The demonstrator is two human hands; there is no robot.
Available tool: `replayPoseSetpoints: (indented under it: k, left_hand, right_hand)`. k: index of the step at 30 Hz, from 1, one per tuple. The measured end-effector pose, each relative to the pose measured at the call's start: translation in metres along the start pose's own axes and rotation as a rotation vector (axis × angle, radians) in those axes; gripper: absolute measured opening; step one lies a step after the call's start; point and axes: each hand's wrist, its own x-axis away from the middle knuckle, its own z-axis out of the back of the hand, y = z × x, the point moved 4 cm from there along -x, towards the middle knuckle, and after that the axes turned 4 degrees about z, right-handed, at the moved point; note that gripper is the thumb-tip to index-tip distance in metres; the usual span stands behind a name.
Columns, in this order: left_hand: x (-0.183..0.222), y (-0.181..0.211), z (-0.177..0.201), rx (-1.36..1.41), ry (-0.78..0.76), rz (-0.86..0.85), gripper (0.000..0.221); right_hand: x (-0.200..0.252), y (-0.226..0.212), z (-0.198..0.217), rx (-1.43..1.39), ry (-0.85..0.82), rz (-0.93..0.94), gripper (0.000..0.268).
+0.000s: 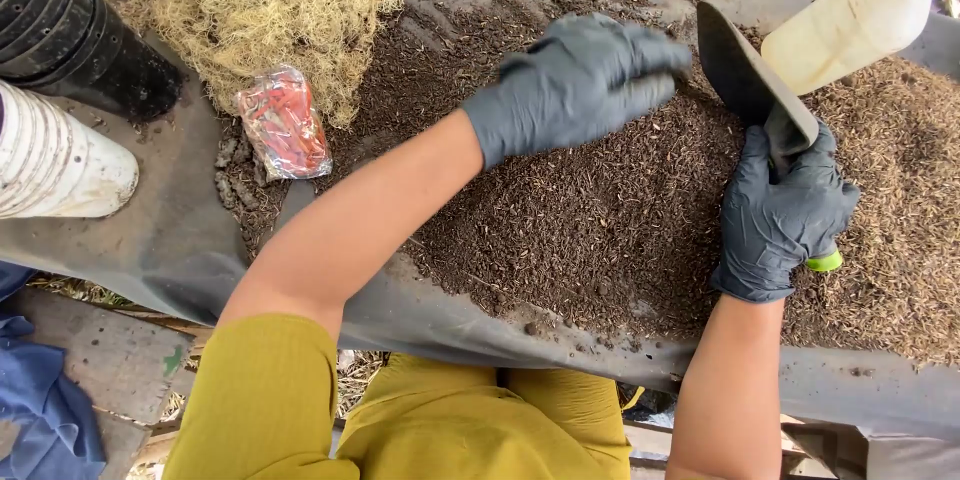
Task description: The person is blending and mixing soil components on a work table using their hands and a hand trowel.
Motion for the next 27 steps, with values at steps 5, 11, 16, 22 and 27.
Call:
replayPoseSetpoints:
  k: [5,11,16,22,27]
  left_hand:
    - [0.049,-0.002,-0.028,-0.636,-0.211,-0.022,0.066]
    - [0.081,-0.024,-0.007,-0.672,-0.060,0.041,0.066]
    - [0.088,-0.033,0.025,-0.586,-0.033,0.004,0.034]
    - [0.095,-0.052,0.046,0.029,0.244,-0.032,0.065]
    - [0.102,-0.079,0.046,0.001,0.489,0.095,0.032]
  right_hand:
    - [-0.001,0.000,-0.001,-0.007,-0.012,-0.025,0.036]
    - [0.003,0.004,-0.004,0.037,-0.023,-0.058,0.044]
    - [-0.004,-0.014,0.013,0.005,0.014,0.053,0.023]
    - [0.000,-0.026,0.042,0.112,0.130,0.009,0.033]
    - [0.002,-0.039,0.041,0.049,0.038,0.144,0.013]
